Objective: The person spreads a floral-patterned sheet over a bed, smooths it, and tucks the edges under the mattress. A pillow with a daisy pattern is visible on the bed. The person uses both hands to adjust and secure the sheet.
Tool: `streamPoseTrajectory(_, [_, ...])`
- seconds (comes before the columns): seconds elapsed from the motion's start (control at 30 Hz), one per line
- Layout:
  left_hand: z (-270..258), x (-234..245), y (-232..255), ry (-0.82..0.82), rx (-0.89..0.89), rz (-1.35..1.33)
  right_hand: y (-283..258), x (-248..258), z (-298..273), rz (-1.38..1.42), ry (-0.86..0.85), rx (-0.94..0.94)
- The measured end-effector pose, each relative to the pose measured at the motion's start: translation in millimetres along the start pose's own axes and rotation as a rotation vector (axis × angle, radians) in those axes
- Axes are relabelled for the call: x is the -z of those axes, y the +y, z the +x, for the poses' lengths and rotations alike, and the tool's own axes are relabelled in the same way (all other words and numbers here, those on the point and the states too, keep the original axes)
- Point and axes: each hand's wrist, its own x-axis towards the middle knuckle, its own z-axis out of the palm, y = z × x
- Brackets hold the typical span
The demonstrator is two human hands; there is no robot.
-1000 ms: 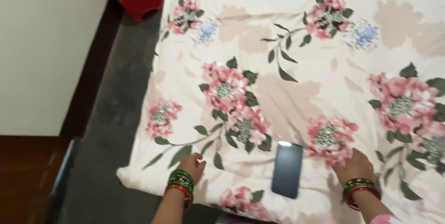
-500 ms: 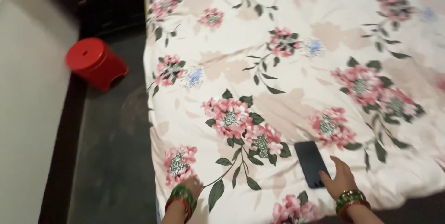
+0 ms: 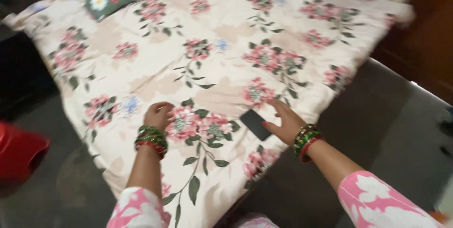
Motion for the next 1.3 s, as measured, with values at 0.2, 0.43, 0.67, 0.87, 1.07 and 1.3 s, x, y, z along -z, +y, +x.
streamPoseTrajectory(0.2, [-88.7, 28.1, -6.8, 0.075, 0.013, 0.088, -5.3, 19.9, -103.1, 0.07, -0.005, 0.007])
streamPoseTrajectory(0.43, [-136.6, 82.2, 34.1, 0.078, -0.102, 0.402, -32.2, 30.1, -171.2, 0.215, 0.022, -0.098])
streamPoseTrajectory(0.67, [-179.1, 166.5, 59.5, 0.132, -0.217, 0.565, -82.0, -13.3, -189.8, 0.473, 0.215, -0.148])
streamPoseTrajectory(0.87, [-196.4, 330.9, 31.5, -0.014, -0.096, 0.651, -145.0, -194.3, -168.9, 0.558, 0.397, -0.276])
streamPoseTrajectory(1.07, [-128.7, 460.8, -67.9, 0.06, -0.031, 0.643, -220.6, -314.2, -216.8, 0.562, 0.089, -0.43])
streamPoseTrajectory(1.3, [-87.6, 442.4, -112.0, -0.085, 0.047, 0.869, -176.6, -357.9, -211.3, 0.309, 0.074, -0.452])
